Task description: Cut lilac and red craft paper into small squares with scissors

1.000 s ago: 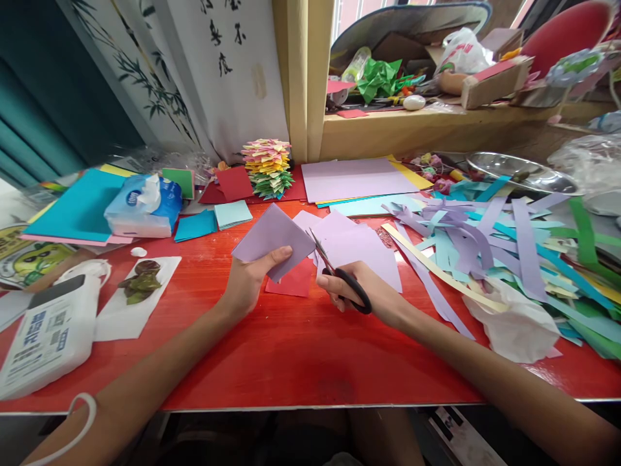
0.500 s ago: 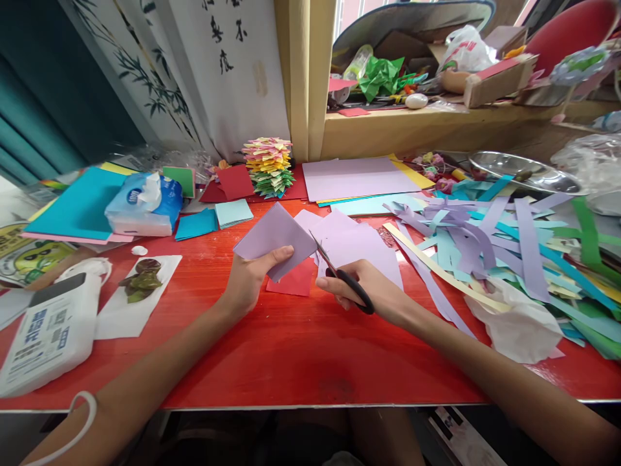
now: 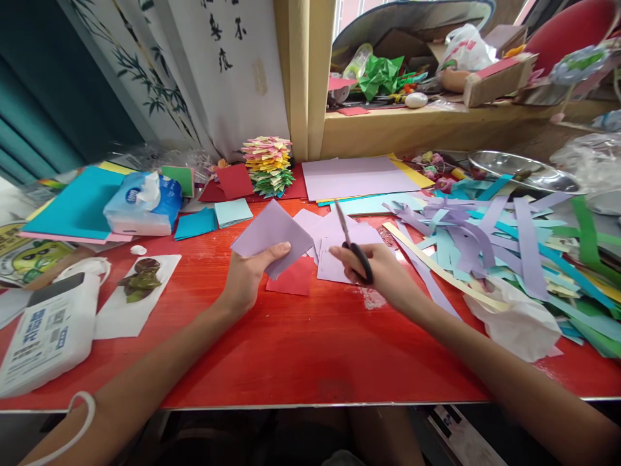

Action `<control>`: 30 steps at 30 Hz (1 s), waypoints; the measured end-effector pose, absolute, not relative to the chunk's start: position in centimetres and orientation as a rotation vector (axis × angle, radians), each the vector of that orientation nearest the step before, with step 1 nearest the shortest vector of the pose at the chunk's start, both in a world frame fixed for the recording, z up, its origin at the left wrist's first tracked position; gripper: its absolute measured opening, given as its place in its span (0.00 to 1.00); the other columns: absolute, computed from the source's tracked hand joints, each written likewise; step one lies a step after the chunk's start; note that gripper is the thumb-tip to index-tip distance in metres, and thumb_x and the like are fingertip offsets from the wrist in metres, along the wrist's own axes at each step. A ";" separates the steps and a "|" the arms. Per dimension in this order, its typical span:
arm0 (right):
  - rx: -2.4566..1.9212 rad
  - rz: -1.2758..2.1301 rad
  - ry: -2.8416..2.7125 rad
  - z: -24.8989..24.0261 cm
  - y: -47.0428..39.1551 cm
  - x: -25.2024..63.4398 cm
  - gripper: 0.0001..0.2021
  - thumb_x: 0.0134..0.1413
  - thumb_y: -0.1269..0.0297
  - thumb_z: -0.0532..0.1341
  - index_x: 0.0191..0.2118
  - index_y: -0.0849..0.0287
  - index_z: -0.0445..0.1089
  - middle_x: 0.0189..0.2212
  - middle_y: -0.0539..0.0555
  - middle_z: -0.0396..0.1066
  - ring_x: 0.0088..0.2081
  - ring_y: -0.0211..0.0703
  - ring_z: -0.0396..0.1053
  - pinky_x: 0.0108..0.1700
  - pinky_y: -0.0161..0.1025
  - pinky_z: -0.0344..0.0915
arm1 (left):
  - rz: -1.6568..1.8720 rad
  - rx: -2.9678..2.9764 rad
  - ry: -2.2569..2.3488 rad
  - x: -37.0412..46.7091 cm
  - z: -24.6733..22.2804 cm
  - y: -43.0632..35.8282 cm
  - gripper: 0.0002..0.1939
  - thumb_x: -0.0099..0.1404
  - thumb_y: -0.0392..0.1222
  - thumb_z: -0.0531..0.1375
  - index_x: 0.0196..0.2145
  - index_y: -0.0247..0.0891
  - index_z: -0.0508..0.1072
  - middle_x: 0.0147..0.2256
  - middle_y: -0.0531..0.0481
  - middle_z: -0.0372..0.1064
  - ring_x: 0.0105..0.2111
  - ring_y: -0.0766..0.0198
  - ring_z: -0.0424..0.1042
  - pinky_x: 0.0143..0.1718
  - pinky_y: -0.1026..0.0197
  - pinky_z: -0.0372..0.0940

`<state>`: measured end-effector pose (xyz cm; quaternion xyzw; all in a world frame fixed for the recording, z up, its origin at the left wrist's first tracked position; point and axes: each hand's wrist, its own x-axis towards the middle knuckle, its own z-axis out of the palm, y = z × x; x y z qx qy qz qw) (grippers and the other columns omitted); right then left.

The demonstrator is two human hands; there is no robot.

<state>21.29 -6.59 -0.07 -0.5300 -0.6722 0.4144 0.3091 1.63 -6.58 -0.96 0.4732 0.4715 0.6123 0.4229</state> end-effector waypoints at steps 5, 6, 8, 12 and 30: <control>-1.953 0.386 -1.972 0.2 -3.8 24.8 0.18 0.44 0.46 0.59 0.23 0.58 0.63 0.19 0.53 0.63 0.21 0.39 0.57 0.22 0.37 0.47 | 1.548 1.173 1.171 1.5 -1.2 -6.5 0.07 0.49 0.41 0.64 0.27 0.40 0.72 0.30 0.51 0.69 0.32 0.62 0.66 0.29 0.63 0.62; -2.023 0.305 -1.996 0.2 -3.5 25.4 0.17 0.43 0.48 0.60 0.26 0.58 0.65 0.22 0.55 0.65 0.24 0.43 0.60 0.23 0.37 0.48 | 1.538 1.173 1.171 1.5 -1.2 -6.5 0.07 0.49 0.41 0.64 0.28 0.39 0.72 0.30 0.50 0.69 0.33 0.62 0.66 0.30 0.63 0.62; -2.079 0.187 -2.005 0.4 -3.3 25.9 0.17 0.43 0.50 0.60 0.33 0.59 0.68 0.29 0.59 0.69 0.29 0.49 0.64 0.25 0.39 0.52 | 1.512 1.181 1.168 1.6 -1.2 -6.5 0.08 0.50 0.41 0.64 0.30 0.38 0.72 0.31 0.50 0.69 0.34 0.62 0.67 0.32 0.62 0.62; -1.713 0.369 -1.956 0.6 -4.7 24.0 0.18 0.51 0.51 0.55 0.41 0.59 0.68 0.38 0.60 0.70 0.34 0.47 0.68 0.30 0.40 0.58 | 1.414 1.219 1.188 1.9 -1.3 -6.7 0.10 0.50 0.43 0.63 0.31 0.36 0.72 0.32 0.50 0.70 0.34 0.61 0.67 0.34 0.62 0.63; -1.405 0.794 -1.971 -1.3 -6.4 20.8 0.11 0.57 0.61 0.52 0.39 0.57 0.69 0.21 0.50 0.66 0.22 0.37 0.63 0.24 0.36 0.56 | 1.152 1.636 1.393 1.1 -1.8 -5.9 0.11 0.52 0.46 0.62 0.29 0.37 0.76 0.27 0.50 0.71 0.30 0.60 0.67 0.32 0.61 0.60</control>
